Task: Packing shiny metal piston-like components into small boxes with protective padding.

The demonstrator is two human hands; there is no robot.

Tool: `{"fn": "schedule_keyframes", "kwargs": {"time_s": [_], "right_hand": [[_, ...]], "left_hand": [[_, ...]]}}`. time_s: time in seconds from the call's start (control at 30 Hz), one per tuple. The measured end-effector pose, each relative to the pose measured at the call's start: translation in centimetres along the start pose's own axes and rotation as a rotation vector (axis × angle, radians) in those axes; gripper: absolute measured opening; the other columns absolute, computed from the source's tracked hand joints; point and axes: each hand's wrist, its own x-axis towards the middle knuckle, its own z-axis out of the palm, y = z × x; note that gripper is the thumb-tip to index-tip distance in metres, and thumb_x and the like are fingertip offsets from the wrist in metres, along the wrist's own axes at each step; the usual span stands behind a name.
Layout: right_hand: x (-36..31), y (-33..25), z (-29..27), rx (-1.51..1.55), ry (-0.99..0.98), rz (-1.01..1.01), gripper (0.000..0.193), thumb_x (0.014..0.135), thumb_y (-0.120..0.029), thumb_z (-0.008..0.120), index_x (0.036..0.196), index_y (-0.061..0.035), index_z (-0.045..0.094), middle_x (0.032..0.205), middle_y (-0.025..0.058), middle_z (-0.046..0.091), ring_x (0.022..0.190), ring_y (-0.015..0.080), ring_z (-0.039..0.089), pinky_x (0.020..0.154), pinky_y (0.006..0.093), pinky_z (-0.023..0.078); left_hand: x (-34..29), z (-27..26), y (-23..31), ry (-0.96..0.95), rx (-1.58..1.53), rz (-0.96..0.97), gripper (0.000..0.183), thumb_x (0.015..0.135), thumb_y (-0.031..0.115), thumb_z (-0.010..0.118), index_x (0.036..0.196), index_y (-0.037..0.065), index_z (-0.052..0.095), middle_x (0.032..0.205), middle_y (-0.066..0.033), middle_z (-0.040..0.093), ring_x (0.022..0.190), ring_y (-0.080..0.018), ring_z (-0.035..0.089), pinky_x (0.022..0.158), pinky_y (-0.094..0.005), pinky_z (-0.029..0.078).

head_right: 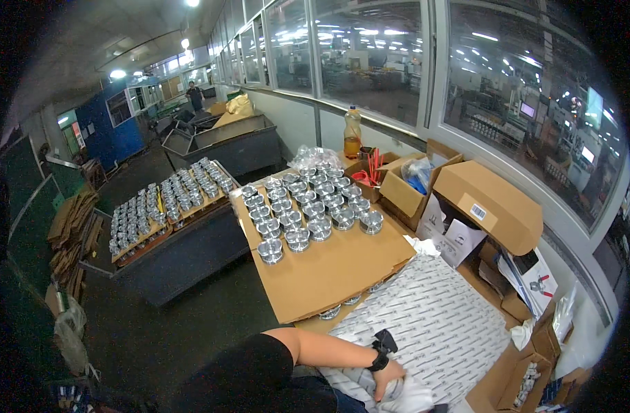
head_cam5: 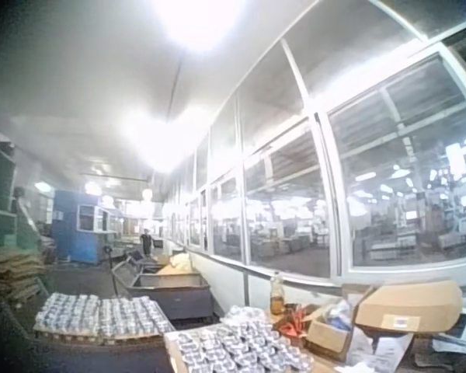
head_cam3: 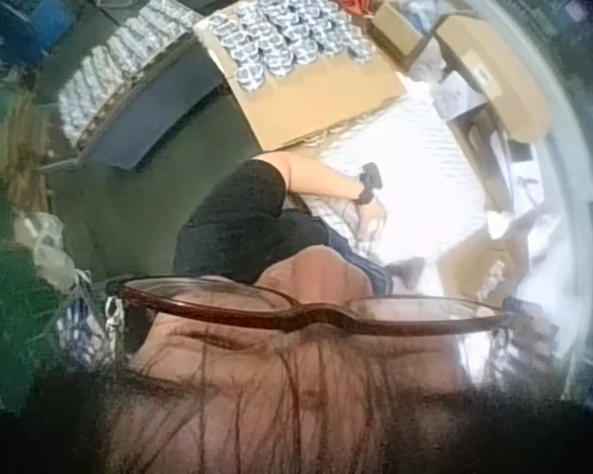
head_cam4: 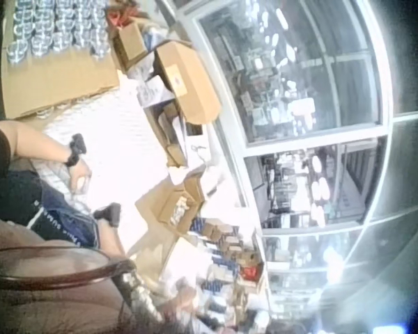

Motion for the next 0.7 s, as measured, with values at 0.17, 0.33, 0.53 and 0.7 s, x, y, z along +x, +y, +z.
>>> {"fn": "schedule_keyframes", "kwargs": {"time_s": [0.17, 0.33, 0.53, 0.7], "right_hand": [[2.2, 7.3, -1.8, 0.582, -0.179, -0.032, 0.098, 0.05, -0.061, 0.069, 0.128, -0.0081, 0.045, 0.114, 0.0239, 0.055, 0.105, 0.0353, 0.054, 0.091, 0.0378, 0.042], [-2.6, 7.0, 0.5, 0.182, 0.356, 0.131, 0.095, 0.046, -0.053, 0.076, 0.124, -0.0086, 0.045, 0.114, 0.0162, 0.054, 0.108, 0.0316, 0.05, 0.095, 0.0485, 0.034], [-1.7, 7.0, 2.9, 0.398, 0.227, 0.338, 0.08, 0.054, -0.068, 0.064, 0.109, -0.0105, 0.058, 0.105, 0.0151, 0.057, 0.096, 0.0344, 0.054, 0.083, 0.0475, 0.04], [-2.7, 6.6, 2.3, 0.362, 0.215, 0.19, 0.077, 0.057, -0.056, 0.068, 0.121, -0.0147, 0.053, 0.132, 0.0126, 0.044, 0.123, 0.037, 0.035, 0.101, 0.0583, 0.019]], "left_hand": [[-1.7, -6.0, -1.1, 0.39, 0.134, -0.176, 0.108, 0.043, 0.058, 0.079, 0.127, 0.003, 0.04, 0.12, -0.0225, 0.045, 0.114, -0.0375, 0.041, 0.093, -0.0427, 0.038], [1.6, -1.9, -0.9, 0.375, 0.183, -0.131, 0.123, 0.044, 0.018, 0.086, 0.142, 0.01, 0.011, 0.142, -0.0243, 0.022, 0.13, -0.0444, 0.02, 0.106, -0.0503, 0.019], [1.6, -2.0, -5.3, 0.397, 0.367, 0.186, 0.079, 0.057, 0.015, 0.071, 0.128, 0.001, 0.037, 0.118, -0.0197, 0.052, 0.11, -0.0297, 0.051, 0.093, -0.0364, 0.042], [3.1, 0.8, -9.7, 0.252, -0.195, -0.245, 0.073, 0.065, 0.018, 0.067, 0.129, -0.001, 0.037, 0.122, -0.0199, 0.051, 0.113, -0.0287, 0.05, 0.094, -0.037, 0.04]]}}
